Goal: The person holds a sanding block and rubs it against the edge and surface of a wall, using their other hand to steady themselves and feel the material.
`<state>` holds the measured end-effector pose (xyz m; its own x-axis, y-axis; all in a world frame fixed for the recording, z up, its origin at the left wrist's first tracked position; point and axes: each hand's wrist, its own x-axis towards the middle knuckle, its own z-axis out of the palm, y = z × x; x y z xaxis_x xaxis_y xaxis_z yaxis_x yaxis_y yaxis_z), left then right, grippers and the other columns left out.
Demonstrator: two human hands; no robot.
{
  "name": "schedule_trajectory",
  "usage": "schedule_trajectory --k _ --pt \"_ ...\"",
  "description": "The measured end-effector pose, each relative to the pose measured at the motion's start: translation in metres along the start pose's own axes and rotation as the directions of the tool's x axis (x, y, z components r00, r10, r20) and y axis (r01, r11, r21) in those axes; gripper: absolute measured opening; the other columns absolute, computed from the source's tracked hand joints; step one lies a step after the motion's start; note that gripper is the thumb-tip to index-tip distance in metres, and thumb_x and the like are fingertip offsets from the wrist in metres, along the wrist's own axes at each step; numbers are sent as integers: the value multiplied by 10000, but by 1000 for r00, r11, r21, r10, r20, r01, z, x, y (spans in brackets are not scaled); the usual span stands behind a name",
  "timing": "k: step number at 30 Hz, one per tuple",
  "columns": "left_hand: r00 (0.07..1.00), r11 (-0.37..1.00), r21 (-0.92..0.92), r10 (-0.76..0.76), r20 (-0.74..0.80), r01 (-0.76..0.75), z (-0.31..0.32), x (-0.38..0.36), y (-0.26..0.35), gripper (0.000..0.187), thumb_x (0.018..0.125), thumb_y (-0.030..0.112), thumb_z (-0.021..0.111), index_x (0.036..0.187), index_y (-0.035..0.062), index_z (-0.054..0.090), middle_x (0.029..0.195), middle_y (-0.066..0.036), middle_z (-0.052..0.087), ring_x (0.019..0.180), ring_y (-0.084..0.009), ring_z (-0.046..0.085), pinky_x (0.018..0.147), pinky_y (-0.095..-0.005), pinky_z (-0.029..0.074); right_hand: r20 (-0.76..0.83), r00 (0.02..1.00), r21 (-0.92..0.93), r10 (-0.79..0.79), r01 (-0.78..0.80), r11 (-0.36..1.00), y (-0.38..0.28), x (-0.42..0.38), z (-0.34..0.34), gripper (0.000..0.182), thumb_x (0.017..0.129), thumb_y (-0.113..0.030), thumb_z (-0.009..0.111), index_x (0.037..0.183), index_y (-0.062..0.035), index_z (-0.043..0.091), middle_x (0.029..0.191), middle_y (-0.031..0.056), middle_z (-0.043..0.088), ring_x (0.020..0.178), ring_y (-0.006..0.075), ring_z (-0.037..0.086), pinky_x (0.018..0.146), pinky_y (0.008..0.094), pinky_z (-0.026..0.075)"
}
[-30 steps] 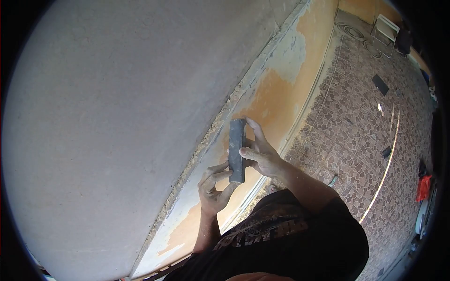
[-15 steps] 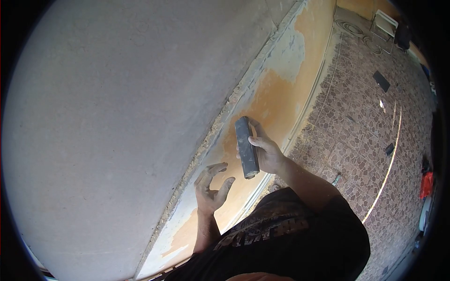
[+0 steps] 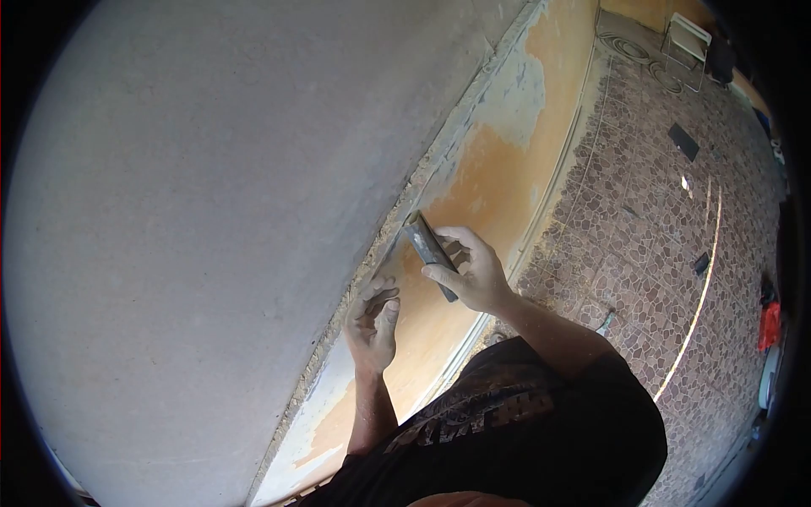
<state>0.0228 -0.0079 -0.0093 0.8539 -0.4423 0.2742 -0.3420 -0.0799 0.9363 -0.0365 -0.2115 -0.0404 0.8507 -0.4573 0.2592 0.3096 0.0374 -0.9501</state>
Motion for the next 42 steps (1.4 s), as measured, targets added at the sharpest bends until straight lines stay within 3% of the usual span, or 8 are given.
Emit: schedule_trajectory --k 4,7,18,20,27,30,37,42 --pt "994 953 -288 -71 85 92 27 13 9 349 969 147 685 1246 -51 610 1107 -146 707 985 -202 683 870 -347 560 -4 918 -233 -397 386 893 1 -4 12 476 753 -47 807 1205 -39 659 1112 129 682 1031 303 652 892 391 520" --pt "992 958 -273 -64 109 92 26 15 5 224 982 90 654 1160 -46 643 1053 -121 712 937 -164 675 836 -325 557 50 861 -334 -506 492 804 -4 -8 16 502 756 -12 807 1234 -11 653 1150 143 674 1013 283 644 880 374 515" --pt "998 982 -180 -56 -13 53 34 15 6 122 990 86 648 919 -9 616 857 -79 704 782 -109 646 723 -270 536 35 761 -480 -648 582 657 -1 -13 20 498 787 -151 835 1243 -36 672 1062 100 690 925 236 655 788 371 498" --pt "999 986 -166 -33 -4 32 34 16 4 137 992 96 648 906 -1 604 856 -82 704 776 -113 651 715 -271 538 -149 938 -104 -314 301 948 -5 -16 23 455 831 -137 806 1243 -9 659 992 119 692 850 228 664 715 351 517" --pt "986 952 -267 -163 -20 152 43 16 4 144 1010 128 625 985 -10 596 901 -99 704 803 -140 675 740 -329 588 -93 962 -272 -257 223 936 2 -7 11 147 953 -70 656 1039 44 689 852 130 682 774 168 655 688 304 517" --pt "984 947 -275 -176 -12 166 42 15 -1 145 1016 129 614 1017 -15 603 923 -99 706 821 -142 675 747 -342 595 -151 962 -238 -227 188 953 5 -8 13 97 956 -79 644 941 9 682 845 144 683 761 266 682 671 348 525" --pt "994 962 -251 -109 4 107 37 14 -11 112 1015 107 611 1041 -2 607 958 -89 711 845 -136 667 745 -303 559 -123 967 -180 -223 199 963 3 -7 13 143 944 -121 681 969 20 688 833 128 692 734 221 681 670 338 523" --pt "997 948 -307 -80 18 81 35 14 -11 96 990 80 646 1050 12 615 980 -72 714 895 -121 658 804 -287 522 141 937 252 318 -345 904 1 -2 5 234 937 -194 732 1015 26 712 831 55 709 753 72 625 672 269 518"
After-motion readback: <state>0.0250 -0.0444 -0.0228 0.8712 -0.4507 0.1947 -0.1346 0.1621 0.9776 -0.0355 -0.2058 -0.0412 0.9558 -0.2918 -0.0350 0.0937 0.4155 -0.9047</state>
